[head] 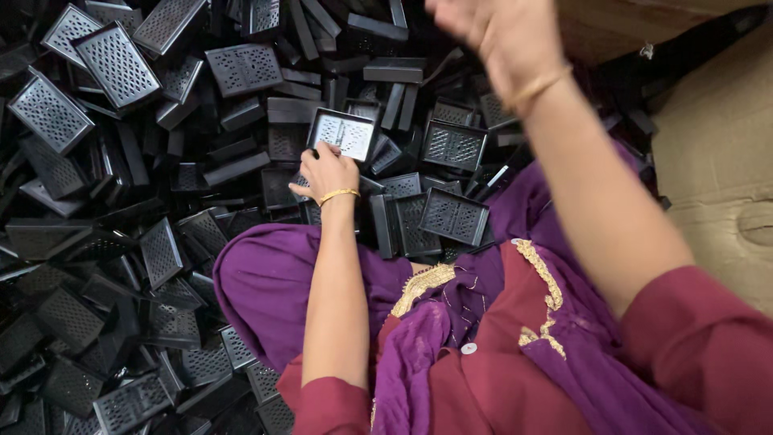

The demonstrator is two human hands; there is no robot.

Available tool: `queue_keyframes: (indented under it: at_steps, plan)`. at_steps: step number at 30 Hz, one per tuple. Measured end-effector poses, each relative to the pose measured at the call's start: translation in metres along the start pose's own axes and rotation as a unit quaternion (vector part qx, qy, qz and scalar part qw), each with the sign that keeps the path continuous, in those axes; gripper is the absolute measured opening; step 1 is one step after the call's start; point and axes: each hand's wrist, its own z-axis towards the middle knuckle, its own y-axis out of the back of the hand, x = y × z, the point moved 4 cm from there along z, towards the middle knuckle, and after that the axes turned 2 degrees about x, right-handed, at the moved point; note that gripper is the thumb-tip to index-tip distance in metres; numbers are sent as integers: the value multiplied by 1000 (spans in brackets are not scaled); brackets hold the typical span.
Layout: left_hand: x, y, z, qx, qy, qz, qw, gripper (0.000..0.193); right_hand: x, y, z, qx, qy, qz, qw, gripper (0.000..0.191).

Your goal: The person sits on the floor and repeatedly picks up small black plastic trays from a large pile, inspects them by turning them over, and places them into a cardboard box. The person handles the trays one at a time, occasionally stacking them briefly before moving them.

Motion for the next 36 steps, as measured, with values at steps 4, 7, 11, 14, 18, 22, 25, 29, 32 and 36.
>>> queue_keyframes:
  at_steps: [4,7,11,14,18,22,25,29,32,36]
  plan:
    - [9,1,6,-44,-40,-97,994,14,-75,34,-38,20,93,-429,898,39]
    - [6,8,4,-53,-77,-219,971,20,-130,58,-75,132,100,-704,690,89]
    - [-8,21,-5,-61,-102,-303,945,31,-161,89,-96,115,-4,-766,633,68]
    - [-14,36,-11,-128,-177,-302,928,51,-156,91,-93,110,-5,-760,640,51]
    - [0,11,-6,22,-36,-396,917,48,-134,83,-84,96,43,-678,728,39]
    - [5,-28,-8,95,-96,-312,940,19,-117,77,-81,62,87,-477,872,50]
    - [13,-45,-5,150,-70,-401,901,35,-131,78,-85,60,-93,-412,904,51]
    - [14,-28,-3,205,79,-696,683,13,-145,66,-100,179,-165,-349,905,41]
    - [-4,2,-12,232,105,-730,634,26,-145,70,-106,162,-132,-455,866,32]
    - [-34,45,-20,256,34,-810,527,55,-138,87,-87,55,-7,-555,830,19]
